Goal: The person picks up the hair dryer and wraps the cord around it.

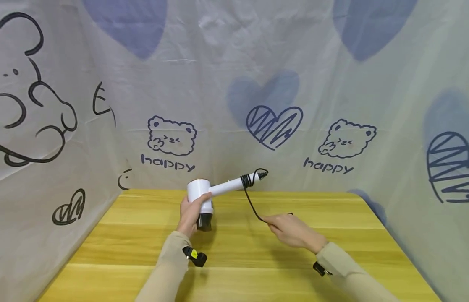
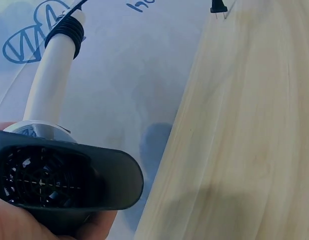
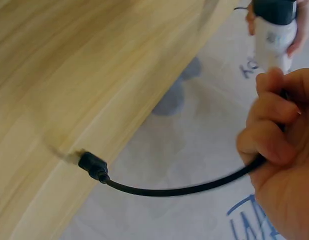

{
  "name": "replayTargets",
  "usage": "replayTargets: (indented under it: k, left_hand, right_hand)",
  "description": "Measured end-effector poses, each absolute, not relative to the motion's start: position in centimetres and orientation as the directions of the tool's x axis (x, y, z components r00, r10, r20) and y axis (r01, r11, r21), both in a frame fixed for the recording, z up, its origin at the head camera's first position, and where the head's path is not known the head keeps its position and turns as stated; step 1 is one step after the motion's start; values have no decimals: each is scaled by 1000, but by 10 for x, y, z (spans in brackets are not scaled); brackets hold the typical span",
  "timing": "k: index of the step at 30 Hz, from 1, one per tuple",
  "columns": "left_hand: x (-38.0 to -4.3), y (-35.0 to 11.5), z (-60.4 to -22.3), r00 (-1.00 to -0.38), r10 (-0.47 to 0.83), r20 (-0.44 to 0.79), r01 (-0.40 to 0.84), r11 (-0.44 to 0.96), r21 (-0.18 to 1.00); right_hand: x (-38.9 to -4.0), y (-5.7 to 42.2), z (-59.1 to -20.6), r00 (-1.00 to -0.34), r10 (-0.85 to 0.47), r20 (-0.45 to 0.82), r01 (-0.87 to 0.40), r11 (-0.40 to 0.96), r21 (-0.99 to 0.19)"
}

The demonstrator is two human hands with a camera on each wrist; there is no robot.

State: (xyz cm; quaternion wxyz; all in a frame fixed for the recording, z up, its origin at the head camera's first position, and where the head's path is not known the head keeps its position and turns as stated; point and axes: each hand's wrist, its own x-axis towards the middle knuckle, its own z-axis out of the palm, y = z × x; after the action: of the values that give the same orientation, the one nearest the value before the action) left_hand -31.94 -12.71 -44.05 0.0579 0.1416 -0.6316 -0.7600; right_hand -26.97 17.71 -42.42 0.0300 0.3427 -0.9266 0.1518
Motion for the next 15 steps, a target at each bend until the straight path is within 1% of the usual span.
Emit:
replayTargets:
  k: [3,6,10,12,15]
  left_hand:
    - [-318,-127,-441,-954,-249,-164,-113,-206,972]
    - [-318,-127,-441,-958,-222,-184,-136,-216,967]
    - [-320,-126,-443,-962,-171,-211,-159,-276,948]
    - [-320,-126,-443,-966,-143,-214,-162,-308,937]
    - [-320,-126,-443,-972,-106,-209,-164,-326,931]
  right_hand:
    - [-273,184,-428,-790,-608,78,-595,729,-337]
    - [-278,188,-435,-774,-633,31,-594,706,-386]
    - [-287,188,-448,-732,-681,14,-616,653,-440]
    - [-291,190,-456,-738,-675,13,-601,649,-467]
    - [-301,198,-465,-769,-639,9,-554,660,-508]
